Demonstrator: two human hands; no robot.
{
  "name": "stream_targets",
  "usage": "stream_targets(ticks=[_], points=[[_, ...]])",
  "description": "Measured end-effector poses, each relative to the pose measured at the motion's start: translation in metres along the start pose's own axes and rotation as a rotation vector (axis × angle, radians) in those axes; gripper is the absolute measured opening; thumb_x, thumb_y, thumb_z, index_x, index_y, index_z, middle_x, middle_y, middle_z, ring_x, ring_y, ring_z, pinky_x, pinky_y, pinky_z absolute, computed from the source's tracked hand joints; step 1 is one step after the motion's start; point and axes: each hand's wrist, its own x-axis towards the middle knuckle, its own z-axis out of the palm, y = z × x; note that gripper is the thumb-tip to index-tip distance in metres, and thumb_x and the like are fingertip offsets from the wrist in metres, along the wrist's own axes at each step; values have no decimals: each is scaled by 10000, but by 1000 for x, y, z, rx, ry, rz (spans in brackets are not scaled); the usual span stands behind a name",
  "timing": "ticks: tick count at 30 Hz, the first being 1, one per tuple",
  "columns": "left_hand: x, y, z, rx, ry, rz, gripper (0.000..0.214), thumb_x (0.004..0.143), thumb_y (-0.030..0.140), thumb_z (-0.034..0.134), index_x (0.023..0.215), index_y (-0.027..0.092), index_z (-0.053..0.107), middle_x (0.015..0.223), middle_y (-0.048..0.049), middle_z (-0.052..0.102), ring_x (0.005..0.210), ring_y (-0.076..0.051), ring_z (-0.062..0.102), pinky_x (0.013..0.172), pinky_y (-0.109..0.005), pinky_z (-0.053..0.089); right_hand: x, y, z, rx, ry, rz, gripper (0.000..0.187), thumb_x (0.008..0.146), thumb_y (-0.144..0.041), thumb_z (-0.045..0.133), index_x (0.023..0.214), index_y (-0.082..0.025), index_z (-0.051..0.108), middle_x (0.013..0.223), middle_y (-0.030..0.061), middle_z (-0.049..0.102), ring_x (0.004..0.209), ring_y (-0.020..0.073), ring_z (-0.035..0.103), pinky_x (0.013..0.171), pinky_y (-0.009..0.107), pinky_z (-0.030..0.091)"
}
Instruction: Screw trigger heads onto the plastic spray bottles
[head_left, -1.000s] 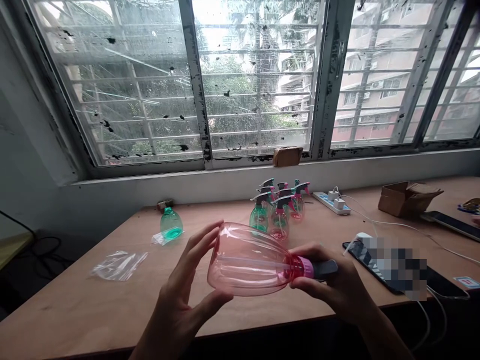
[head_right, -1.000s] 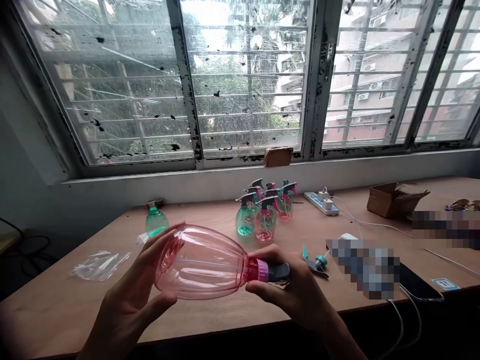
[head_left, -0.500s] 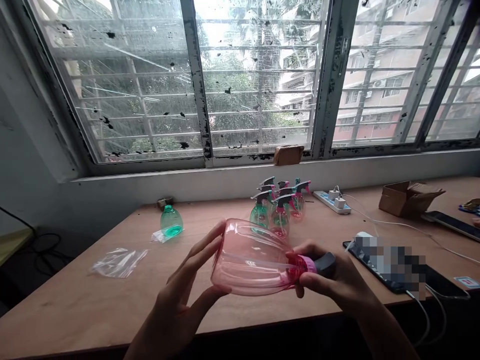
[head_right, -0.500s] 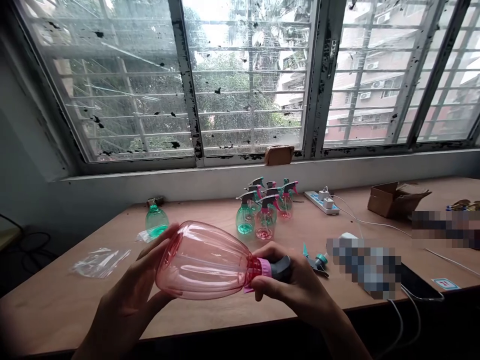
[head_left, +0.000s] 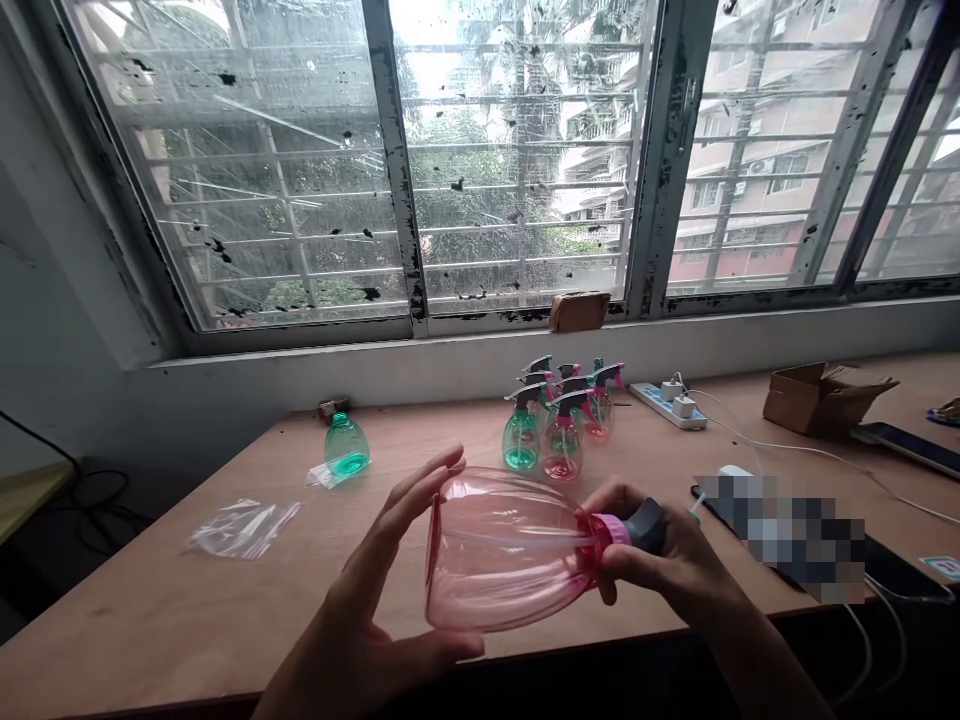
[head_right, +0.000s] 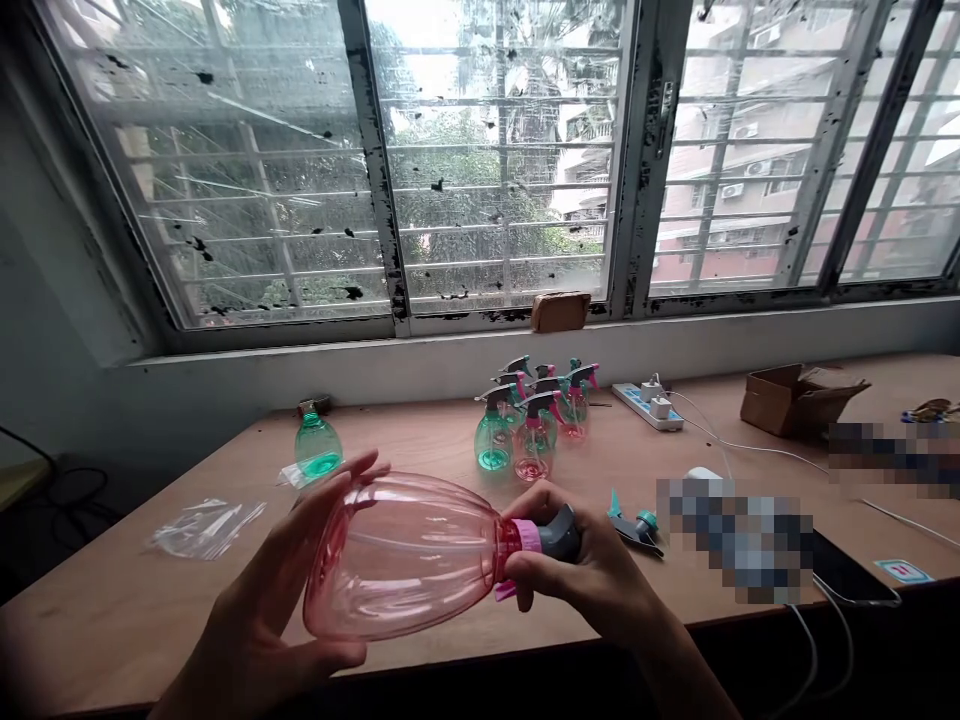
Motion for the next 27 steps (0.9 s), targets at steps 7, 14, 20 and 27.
stream_targets(ticks=[7,14,20,27], points=[[1,-9,1,-78,-34,-197,1161,811,944,694,1790,547,213,1893,-84,301,1639,-531,440,1267,-734,460,-7,-2,6,-558,196,-423,334,822,-493,1034,1010,-271,870,776,20,867,590,206,795,566,251,616],[-5,-4,1,-72,-25,-139,1085,751,710,980,1685,472,481,1730,-126,556,1519,-477,613,1213,-579,587,-11,4,9,-347,194,-288,422,751,-576,1056,978,-272,871,736,18,845,538,199,771,494,242,600],[-6,7,0,-53,6,-83,1017,802,486,1035,1668,490,501,1823,-112,429,1653,-488,440,1212,-622,576,-5,10,16,-110,71,-133,387,848,-531,1006,1021,-240,818,730,22,824,494,205,775,416,224,588],[10,4,17,-362,180,-352,901,811,948,722,1556,445,668,1699,-108,598,1405,-473,685,1019,-550,694,-11,-8,27,-827,53,-901,370,1079,-484,791,1347,-242,713,910,77,920,723,261,882,768,331,701]])
